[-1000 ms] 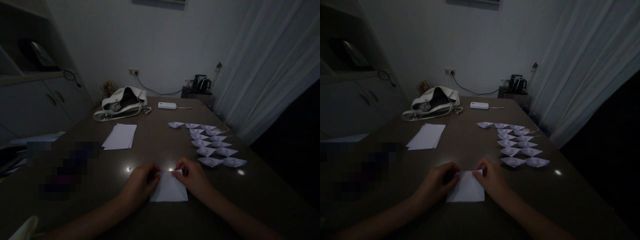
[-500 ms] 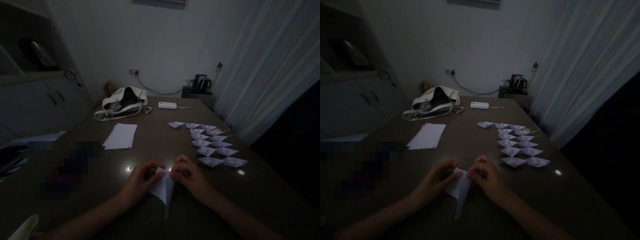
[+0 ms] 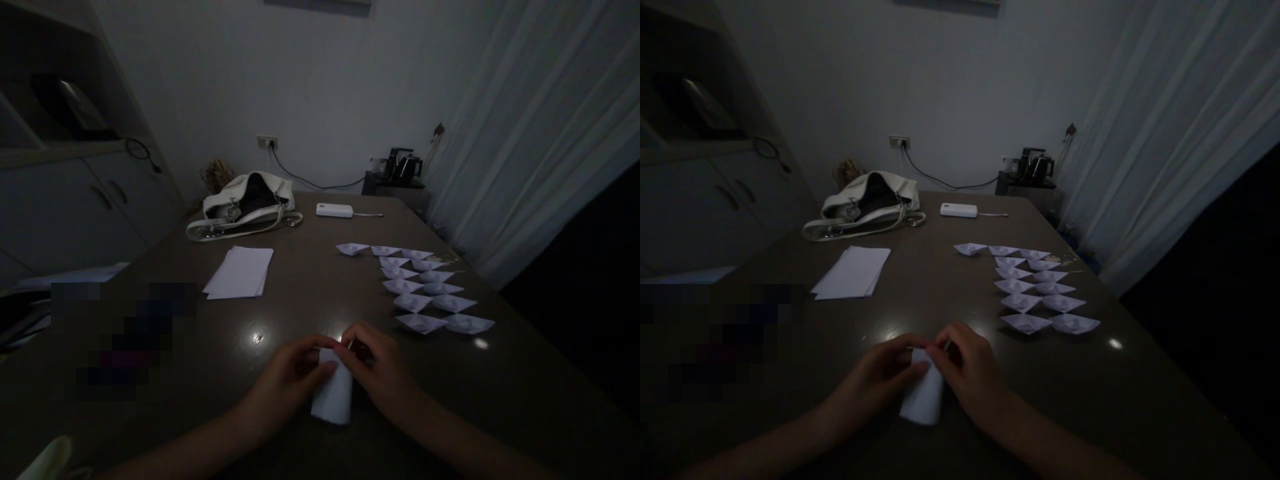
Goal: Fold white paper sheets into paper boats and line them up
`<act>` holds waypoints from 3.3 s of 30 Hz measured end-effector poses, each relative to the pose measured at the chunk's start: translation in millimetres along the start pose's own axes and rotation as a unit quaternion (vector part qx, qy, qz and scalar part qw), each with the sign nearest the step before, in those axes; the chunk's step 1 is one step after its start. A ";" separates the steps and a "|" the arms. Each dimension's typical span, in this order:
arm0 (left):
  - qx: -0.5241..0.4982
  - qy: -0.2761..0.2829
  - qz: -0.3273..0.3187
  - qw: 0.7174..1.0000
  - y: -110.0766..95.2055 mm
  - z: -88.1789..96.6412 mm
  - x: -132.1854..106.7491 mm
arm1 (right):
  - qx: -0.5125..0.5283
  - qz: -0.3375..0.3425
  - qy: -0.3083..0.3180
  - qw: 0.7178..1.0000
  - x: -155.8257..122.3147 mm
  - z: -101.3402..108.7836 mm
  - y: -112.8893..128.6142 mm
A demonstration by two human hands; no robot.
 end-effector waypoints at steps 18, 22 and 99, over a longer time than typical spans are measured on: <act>-0.027 -0.022 0.024 0.999 -1.1 5.2 3.3 | 0.156 -0.158 -0.042 0.974 4.2 2.1 -8.6; -0.038 -0.006 0.035 0.999 -1.4 5.3 3.6 | 0.166 -0.162 -0.044 0.972 4.1 2.3 -9.0; 0.034 0.008 -0.027 0.999 5.2 16.9 11.0 | 0.133 -0.058 0.076 0.986 4.8 8.6 -8.9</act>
Point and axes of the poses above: each hand's wrist, its own x-axis towards the middle knuckle, its own z-axis out of the back of the hand, y = z × x, the point moved 1 cm from there along x, towards the middle knuckle, and after that the axes turned 13 degrees about x, right-handed, at the moved point
